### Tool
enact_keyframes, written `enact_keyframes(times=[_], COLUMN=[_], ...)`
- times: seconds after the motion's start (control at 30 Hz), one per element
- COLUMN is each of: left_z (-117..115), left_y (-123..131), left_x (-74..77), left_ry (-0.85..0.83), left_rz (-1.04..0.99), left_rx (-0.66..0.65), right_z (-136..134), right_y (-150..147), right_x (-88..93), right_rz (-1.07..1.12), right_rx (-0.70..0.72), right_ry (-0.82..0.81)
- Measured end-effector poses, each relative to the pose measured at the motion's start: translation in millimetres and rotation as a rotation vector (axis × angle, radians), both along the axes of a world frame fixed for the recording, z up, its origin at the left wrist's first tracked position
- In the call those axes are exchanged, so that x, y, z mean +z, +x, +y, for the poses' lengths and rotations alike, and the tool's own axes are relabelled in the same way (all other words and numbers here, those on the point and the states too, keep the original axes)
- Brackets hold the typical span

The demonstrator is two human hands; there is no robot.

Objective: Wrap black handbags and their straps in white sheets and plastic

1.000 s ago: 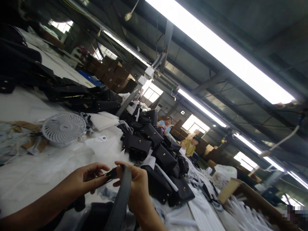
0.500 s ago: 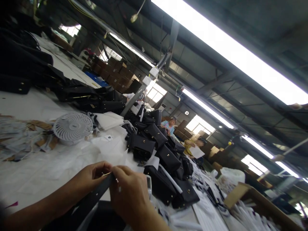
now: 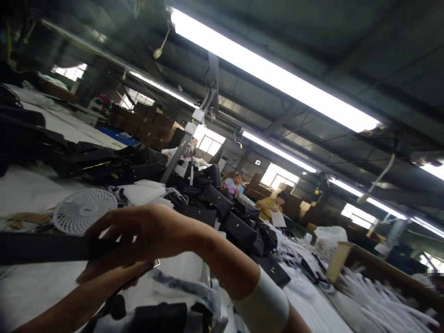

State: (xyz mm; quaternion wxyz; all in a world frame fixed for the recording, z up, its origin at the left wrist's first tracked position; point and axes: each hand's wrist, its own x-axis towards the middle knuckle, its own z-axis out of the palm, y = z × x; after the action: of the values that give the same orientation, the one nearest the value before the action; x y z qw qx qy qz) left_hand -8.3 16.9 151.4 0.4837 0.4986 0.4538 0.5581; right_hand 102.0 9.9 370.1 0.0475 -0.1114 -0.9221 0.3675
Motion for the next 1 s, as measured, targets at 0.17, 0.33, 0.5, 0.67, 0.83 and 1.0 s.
enact_keyframes(times=[0.17,0.33,0.5,0.67,0.83,1.0], left_z=[0.7,-10.1,-23.2,-22.0,-21.4,-18.2], left_y=[0.2,-1.8,-1.0,4.3,1.7,-8.0], left_x=[-4.8,-16.9,-16.7,-16.1,-12.8,-22.4], left_ry=[0.084,0.116,0.115,0.140,0.262,0.176], left_rz=[-0.034,-0.090,0.106,0.248,0.422,0.214], left_rx=[-0.098,-0.008,0.121,0.193,0.191,0.183], right_z=[6.1,4.5,7.3,11.8,14.2,24.3], right_y=[15.9,41.9,60.4,69.9,80.4,96.1], right_x=[4.0,-18.7,-45.9,-60.1,-63.7,-86.9], right_rz=[0.106,0.136,-0.033,0.036,0.151,0.070], right_rx=[-0.075,-0.319,-0.539,-0.647,-0.640,-0.780], right_ry=[-0.342,-0.287,-0.076,-0.163,-0.283,-0.127])
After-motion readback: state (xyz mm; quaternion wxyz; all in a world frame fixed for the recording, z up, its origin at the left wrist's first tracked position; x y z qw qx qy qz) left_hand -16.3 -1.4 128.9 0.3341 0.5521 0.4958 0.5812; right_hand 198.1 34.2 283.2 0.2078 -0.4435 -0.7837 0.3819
